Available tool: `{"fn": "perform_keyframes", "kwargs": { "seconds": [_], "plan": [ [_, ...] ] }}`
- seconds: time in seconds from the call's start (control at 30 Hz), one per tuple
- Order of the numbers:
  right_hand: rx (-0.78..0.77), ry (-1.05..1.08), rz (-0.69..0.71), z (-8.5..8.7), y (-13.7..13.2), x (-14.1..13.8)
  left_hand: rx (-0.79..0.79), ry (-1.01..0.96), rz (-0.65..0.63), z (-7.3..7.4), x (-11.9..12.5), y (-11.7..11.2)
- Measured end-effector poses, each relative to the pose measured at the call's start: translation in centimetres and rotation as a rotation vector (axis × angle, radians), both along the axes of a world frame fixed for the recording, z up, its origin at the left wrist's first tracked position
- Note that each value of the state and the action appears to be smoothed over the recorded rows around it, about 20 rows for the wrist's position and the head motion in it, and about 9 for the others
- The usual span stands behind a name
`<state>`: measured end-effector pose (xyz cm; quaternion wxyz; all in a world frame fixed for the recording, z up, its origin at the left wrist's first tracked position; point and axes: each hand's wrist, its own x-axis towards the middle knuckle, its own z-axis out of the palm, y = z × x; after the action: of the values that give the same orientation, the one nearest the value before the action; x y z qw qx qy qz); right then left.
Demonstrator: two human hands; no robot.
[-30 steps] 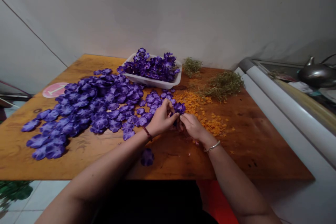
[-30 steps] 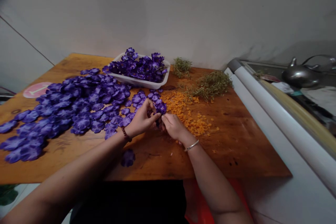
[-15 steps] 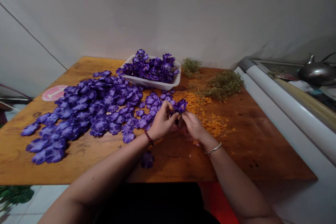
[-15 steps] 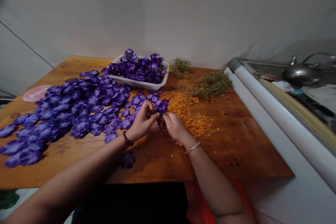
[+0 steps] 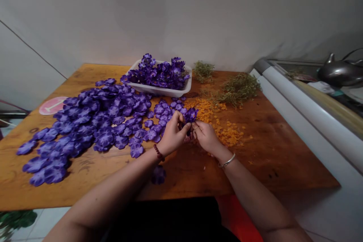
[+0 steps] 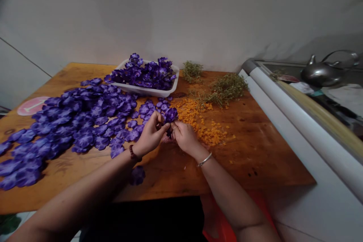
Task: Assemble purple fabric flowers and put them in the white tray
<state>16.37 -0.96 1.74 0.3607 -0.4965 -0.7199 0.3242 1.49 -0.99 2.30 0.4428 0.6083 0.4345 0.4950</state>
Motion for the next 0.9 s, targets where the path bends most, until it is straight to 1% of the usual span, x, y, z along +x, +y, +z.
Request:
{"fn": "perform_keyframes", "kwargs": {
  "seconds": [0.13, 0.23, 0.3, 0.33, 0.37, 0.43, 0.53, 0.57, 0.6, 0.67, 0.83, 0.9],
  "plan": [
    [-0.060, 0.020, -0.005, -0.3, -0.1, -0.1, -0.002, 0.021, 0.033, -0.2, 0.1, 0.3],
    [-0.191, 0.116, 0.055, -0.2, -0.5, 0.0, -0.029, -0.017, 0.092, -0.3, -0.1, 1.0],
    [-0.285, 0.234, 0.125, 0.2, -0.8, 0.1, -0.065, -0.103, 0.135, -0.3, -0.5, 1.5],
    [-0.298, 0.295, 0.136, 0.5, -0.9, 0.2, -0.100, -0.165, 0.148, -0.2, -0.8, 1.7],
    [-0.279, 0.354, 0.119, 0.8, -0.9, 0.3, -0.153, -0.237, 0.148, -0.2, -1.0, 1.9],
    [-0.170, 0.449, 0.000, 1.3, -0.7, 0.6, -0.296, -0.389, 0.113, 0.0, -1.4, 2.2],
    [0.016, 0.501, -0.271, 1.3, 0.2, 1.1, -0.501, -0.605, 0.017, 0.1, -1.6, 2.3],
    [0.044, 0.497, -0.335, 1.2, 0.5, 1.3, -0.543, -0.665, -0.012, 0.1, -1.6, 2.3],
    [0.044, 0.490, -0.367, 1.1, 0.9, 1.4, -0.571, -0.711, -0.036, 0.0, -1.6, 2.4],
    [-0.039, 0.506, -0.344, 0.8, 1.3, 1.5, -0.595, -0.755, -0.070, -0.1, -1.5, 2.3],
    [-0.415, 0.708, -0.175, 0.9, 1.1, 1.2, -0.624, -0.787, -0.106, -0.2, -1.3, 2.1],
    [-0.487, 0.742, -0.120, 0.9, 0.9, 1.0, -0.649, -0.802, -0.097, -0.1, -1.3, 2.0]
  ]
}}
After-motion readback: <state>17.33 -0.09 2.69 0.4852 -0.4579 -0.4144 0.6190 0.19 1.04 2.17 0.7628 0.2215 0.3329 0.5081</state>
